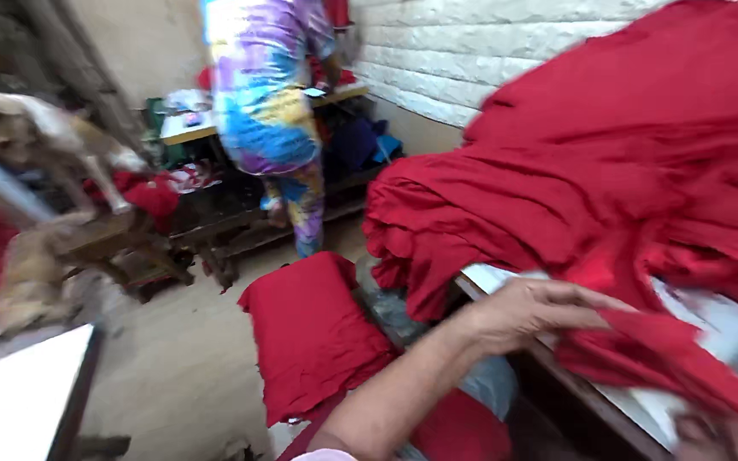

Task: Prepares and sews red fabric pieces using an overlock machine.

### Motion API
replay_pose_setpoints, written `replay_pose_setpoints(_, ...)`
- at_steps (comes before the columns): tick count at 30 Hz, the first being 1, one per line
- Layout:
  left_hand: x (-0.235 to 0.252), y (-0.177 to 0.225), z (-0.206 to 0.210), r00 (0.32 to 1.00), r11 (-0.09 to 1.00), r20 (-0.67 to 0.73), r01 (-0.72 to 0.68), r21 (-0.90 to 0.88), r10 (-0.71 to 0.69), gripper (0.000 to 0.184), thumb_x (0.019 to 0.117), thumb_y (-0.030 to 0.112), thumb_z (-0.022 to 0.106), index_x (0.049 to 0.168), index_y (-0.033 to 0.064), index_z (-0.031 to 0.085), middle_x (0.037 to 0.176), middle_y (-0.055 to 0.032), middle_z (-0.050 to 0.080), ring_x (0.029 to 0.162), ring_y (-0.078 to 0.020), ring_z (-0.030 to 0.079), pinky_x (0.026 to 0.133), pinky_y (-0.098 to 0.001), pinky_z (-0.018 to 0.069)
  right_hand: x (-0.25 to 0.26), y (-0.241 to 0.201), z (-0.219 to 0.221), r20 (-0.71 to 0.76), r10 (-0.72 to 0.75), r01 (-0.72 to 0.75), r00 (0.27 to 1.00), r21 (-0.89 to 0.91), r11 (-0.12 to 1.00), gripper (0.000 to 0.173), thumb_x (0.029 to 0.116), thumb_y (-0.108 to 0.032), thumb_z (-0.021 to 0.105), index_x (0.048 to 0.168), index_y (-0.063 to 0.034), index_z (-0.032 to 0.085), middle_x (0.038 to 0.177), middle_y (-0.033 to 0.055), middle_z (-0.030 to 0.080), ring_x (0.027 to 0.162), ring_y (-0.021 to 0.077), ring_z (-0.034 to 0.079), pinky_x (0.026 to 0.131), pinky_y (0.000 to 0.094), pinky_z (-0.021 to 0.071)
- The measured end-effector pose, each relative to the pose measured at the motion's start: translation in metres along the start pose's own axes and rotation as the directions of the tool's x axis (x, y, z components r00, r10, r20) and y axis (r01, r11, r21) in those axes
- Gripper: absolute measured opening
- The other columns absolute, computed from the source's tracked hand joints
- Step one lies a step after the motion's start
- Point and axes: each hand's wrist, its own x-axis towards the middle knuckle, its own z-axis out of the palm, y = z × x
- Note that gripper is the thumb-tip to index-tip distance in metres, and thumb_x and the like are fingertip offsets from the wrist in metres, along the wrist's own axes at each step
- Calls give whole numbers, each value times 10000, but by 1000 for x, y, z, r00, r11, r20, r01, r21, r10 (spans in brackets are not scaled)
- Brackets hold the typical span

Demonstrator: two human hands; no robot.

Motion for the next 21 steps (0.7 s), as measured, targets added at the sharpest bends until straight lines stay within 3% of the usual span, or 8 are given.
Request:
replay_pose_setpoints(3, 4, -20, -15, 989, 968, 136, -86, 237, 55, 187, 952, 43, 605, 794, 18, 702, 799, 28, 676, 819, -24, 635, 806, -245, 534, -3, 3, -15, 33, -82, 88, 996, -260, 962, 253, 1074, -274, 471, 1123, -192, 706, 1178, -149, 667, 1097, -25, 605, 947, 192, 509)
replay_pose_setpoints(6, 10, -51, -28, 953, 670, 262, -296, 681, 156, 343, 955, 251, 660, 670, 65, 698, 890, -26, 697, 1110, -163, 604, 1036, -407, 427, -12, 6, -21, -19, -231, 126, 973, -792, 597, 327, 1013, -241, 551, 825, -16, 695, 1023, 90, 673, 978, 134, 626, 866, 316, 515)
replay_pose_setpoints(8, 7, -67, -25, 964, 418, 244, -266, 868, 107, 374, 938, 406, 677, 693, 129, 741, 1107, -34, 686, 1313, -294, 473, 1078, -606, 284, -19, 11, -24, -62, -197, 11, 978, -937, 348, 307, 959, -241, 642, 786, -1, 726, 977, 180, 706, 930, 350, 664, 799, 553, 505)
replay_pose_setpoints(10, 4, -77, -17, 976, 338, 169, -206, 918, 136, 365, 905, 471, 692, 737, 150, 737, 1177, -49, 662, 1321, -347, 446, 1050, -654, 255, -22, 14, -24, -122, -189, -70, 974, -963, 259, 261, 920, -257, 710, 788, -33, 716, 935, 151, 708, 887, 359, 668, 745, 559, 494)
replay_pose_setpoints(13, -1, -74, -9, 962, 306, 118, -193, 932, 246, 356, 903, 436, 697, 1040, 107, 705, 1236, -100, 661, 1284, -389, 488, 1027, -673, 293, -22, 12, -21, -154, -205, -100, 967, -962, 253, 216, 898, -241, 750, 970, -39, 716, 901, 125, 700, 839, 324, 676, 732, 539, 513)
replay_pose_setpoints(17, -18, -43, 3, 908, 481, 137, -333, 811, 397, 291, 989, 259, 625, 1145, 16, 665, 1157, -112, 667, 1100, -221, 608, 912, -416, 496, -26, 9, -18, -179, -245, -92, 953, -940, 329, 230, 930, -229, 710, 1064, -42, 712, 954, 107, 701, 854, 279, 676, 756, 510, 523)
replay_pose_setpoints(19, -30, -13, 23, 882, 734, 270, -470, 490, 385, 188, 1060, 217, 534, 1105, 112, 684, 1089, 43, 695, 1002, -58, 657, 848, -240, 559, -30, 3, -15, -179, -304, -61, 936, -931, 360, 191, 947, -214, 686, 1036, -53, 737, 998, 91, 734, 927, 253, 701, 812, 495, 551)
replay_pose_setpoints(21, -44, 22, 50, 830, 928, 485, -361, 88, 277, 307, 1092, 365, 447, 1135, 237, 723, 1124, 135, 726, 1039, -6, 677, 888, -177, 550, -36, -3, -15, -139, -370, 4, 919, -933, 360, 151, 960, -184, 657, 1007, -72, 747, 1038, 75, 753, 1002, 225, 708, 861, 463, 545)
